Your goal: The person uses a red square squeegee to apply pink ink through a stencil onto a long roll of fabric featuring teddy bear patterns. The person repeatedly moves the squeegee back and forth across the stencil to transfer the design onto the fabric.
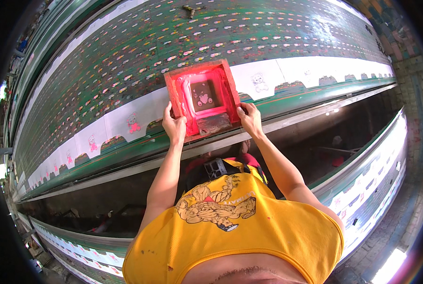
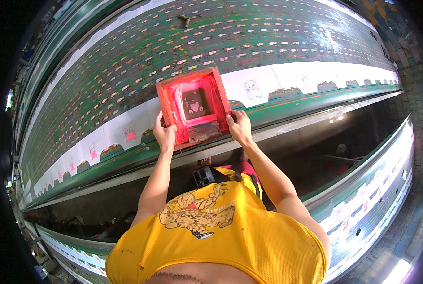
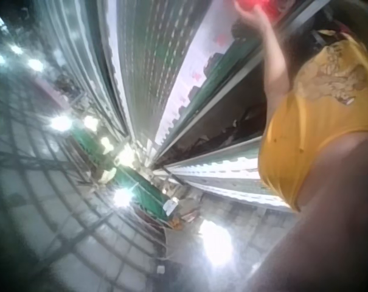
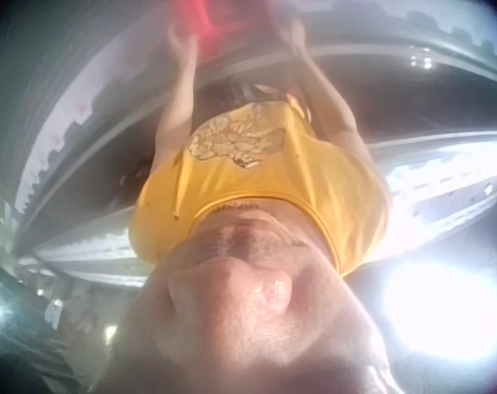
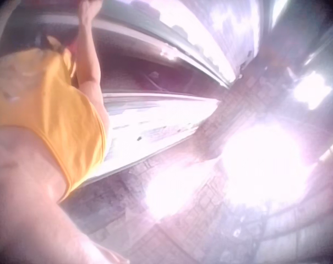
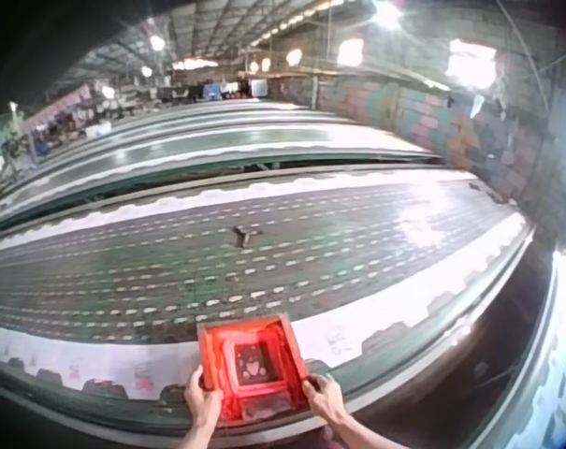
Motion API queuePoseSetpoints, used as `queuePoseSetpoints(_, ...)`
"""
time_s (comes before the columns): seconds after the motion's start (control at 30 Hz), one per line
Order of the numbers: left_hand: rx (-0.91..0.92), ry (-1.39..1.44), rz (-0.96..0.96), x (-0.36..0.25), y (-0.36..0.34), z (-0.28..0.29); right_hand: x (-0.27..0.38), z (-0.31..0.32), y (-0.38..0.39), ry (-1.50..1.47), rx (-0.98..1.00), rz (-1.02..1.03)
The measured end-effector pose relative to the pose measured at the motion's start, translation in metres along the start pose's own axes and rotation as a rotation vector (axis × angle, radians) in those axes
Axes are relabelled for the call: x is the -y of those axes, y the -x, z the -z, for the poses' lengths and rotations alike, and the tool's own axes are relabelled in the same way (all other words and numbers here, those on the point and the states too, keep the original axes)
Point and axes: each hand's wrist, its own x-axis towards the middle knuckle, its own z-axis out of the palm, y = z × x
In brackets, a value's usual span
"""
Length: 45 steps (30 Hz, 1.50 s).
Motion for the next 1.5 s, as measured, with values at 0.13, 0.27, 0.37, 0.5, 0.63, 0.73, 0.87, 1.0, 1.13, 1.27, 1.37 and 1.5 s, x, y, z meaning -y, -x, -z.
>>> queuePoseSetpoints(0.13, 0.012, 0.092, 0.082, -0.025, 0.018, -0.063, -0.021, 0.056, -0.024, -0.012, -0.038, 0.029)
queuePoseSetpoints(0.27, -0.004, 0.136, 0.049, -0.023, 0.034, -0.137, -0.053, 0.116, -0.051, 0.037, -0.021, 0.013)
queuePoseSetpoints(0.37, 0.025, 0.104, 0.091, -0.029, 0.047, -0.178, -0.074, 0.151, -0.065, 0.035, -0.025, 0.013)
queuePoseSetpoints(0.5, 0.038, 0.087, 0.152, -0.047, 0.061, -0.211, -0.099, 0.180, -0.078, 0.063, -0.017, 0.018)
queuePoseSetpoints(0.63, 0.015, -0.014, 0.078, -0.040, 0.064, -0.225, -0.112, 0.191, -0.085, 0.051, 0.026, 0.026)
queuePoseSetpoints(0.73, -0.001, -0.051, 0.027, -0.036, 0.063, -0.228, -0.113, 0.195, -0.088, 0.061, 0.058, 0.019)
queuePoseSetpoints(0.87, 0.024, -0.104, 0.109, -0.047, 0.065, -0.228, -0.114, 0.197, -0.089, 0.029, 0.066, 0.010)
queuePoseSetpoints(1.0, 0.023, -0.176, 0.097, -0.042, 0.065, -0.227, -0.114, 0.200, -0.088, -0.021, 0.060, 0.025)
queuePoseSetpoints(1.13, 0.035, -0.234, 0.122, -0.034, 0.064, -0.228, -0.090, 0.197, -0.074, 0.179, -0.079, 0.490)
queuePoseSetpoints(1.27, 0.029, -0.273, 0.071, -0.027, 0.063, -0.230, -0.059, 0.190, -0.059, 0.231, 0.342, 0.709)
queuePoseSetpoints(1.37, 0.039, -0.305, 0.050, -0.030, 0.063, -0.230, -0.069, 0.174, -0.064, 0.380, 0.411, 0.772)
queuePoseSetpoints(1.5, 0.044, -0.309, 0.039, -0.035, 0.064, -0.229, -0.067, 0.157, -0.071, 0.427, 0.286, 0.806)
